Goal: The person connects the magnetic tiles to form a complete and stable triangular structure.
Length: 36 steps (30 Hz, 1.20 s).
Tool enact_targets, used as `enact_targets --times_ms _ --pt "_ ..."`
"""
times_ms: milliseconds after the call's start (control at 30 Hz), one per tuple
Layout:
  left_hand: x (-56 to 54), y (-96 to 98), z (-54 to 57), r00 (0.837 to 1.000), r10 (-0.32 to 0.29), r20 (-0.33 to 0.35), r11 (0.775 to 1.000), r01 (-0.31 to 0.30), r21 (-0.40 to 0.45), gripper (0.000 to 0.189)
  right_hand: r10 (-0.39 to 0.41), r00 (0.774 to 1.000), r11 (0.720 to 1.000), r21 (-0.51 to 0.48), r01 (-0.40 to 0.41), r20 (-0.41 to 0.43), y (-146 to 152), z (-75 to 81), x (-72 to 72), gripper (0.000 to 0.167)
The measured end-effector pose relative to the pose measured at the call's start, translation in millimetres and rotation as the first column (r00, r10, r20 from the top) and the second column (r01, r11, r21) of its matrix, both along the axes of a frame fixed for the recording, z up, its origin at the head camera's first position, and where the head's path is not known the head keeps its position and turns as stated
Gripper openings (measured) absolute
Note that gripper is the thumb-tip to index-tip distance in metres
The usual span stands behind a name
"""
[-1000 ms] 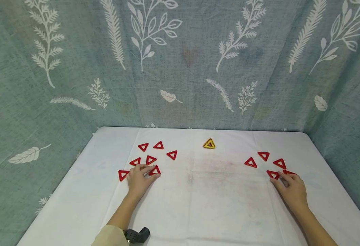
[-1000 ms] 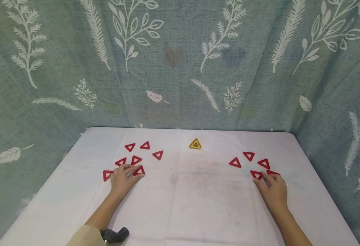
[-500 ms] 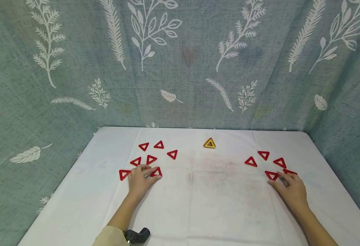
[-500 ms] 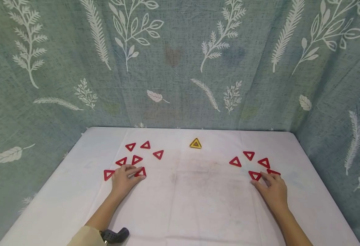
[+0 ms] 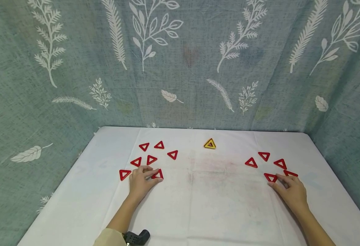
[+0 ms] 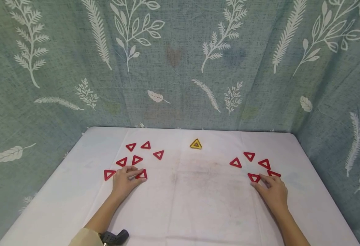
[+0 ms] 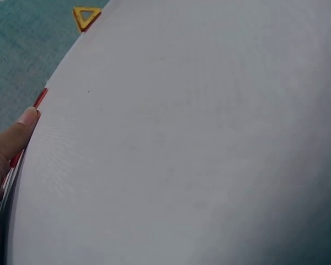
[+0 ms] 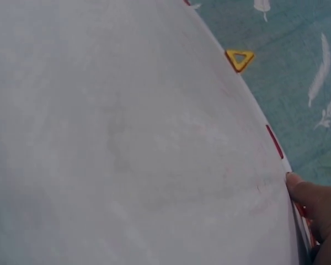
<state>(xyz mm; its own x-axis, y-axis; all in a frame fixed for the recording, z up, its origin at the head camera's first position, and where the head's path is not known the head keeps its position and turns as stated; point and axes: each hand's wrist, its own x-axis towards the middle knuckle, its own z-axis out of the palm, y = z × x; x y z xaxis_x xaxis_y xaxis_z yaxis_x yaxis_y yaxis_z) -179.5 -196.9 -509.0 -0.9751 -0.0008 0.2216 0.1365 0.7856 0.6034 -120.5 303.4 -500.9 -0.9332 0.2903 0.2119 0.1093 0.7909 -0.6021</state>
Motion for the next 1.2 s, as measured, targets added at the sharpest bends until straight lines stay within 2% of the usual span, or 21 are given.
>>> enact_targets --times_ms 167,267,600,867,1200 --pt "3.9 3.1 -0.2 1.000 -0.011 0.008 1.000 0.011 0.011 0.047 -0.014 0.999 0.997 -0.078 0.018 0.046 -5 2.0 1.6 0.062" --pt "5.0 5.2 0.3 1.000 -0.012 0.012 1.000 0.012 0.016 0.047 -0.015 0.998 0.996 -0.090 0.021 0.058 -9 1.9 2.1 0.064" --pt "14.1 19.8 1.3 0.999 -0.011 0.042 1.000 0.010 0.028 0.046 0.000 1.000 0.998 -0.061 0.002 0.029 -26 1.0 6.6 0.060" --pt "22.0 37.3 -0.3 0.999 -0.042 -0.007 0.999 0.043 0.026 0.044 0.018 0.999 0.998 -0.060 -0.015 0.049 -36 1.3 8.9 0.061" --pt "29.8 55.3 3.2 0.998 -0.067 0.009 0.997 0.067 0.033 0.044 0.019 0.998 0.997 -0.072 -0.015 0.051 -49 -0.9 8.9 0.060"
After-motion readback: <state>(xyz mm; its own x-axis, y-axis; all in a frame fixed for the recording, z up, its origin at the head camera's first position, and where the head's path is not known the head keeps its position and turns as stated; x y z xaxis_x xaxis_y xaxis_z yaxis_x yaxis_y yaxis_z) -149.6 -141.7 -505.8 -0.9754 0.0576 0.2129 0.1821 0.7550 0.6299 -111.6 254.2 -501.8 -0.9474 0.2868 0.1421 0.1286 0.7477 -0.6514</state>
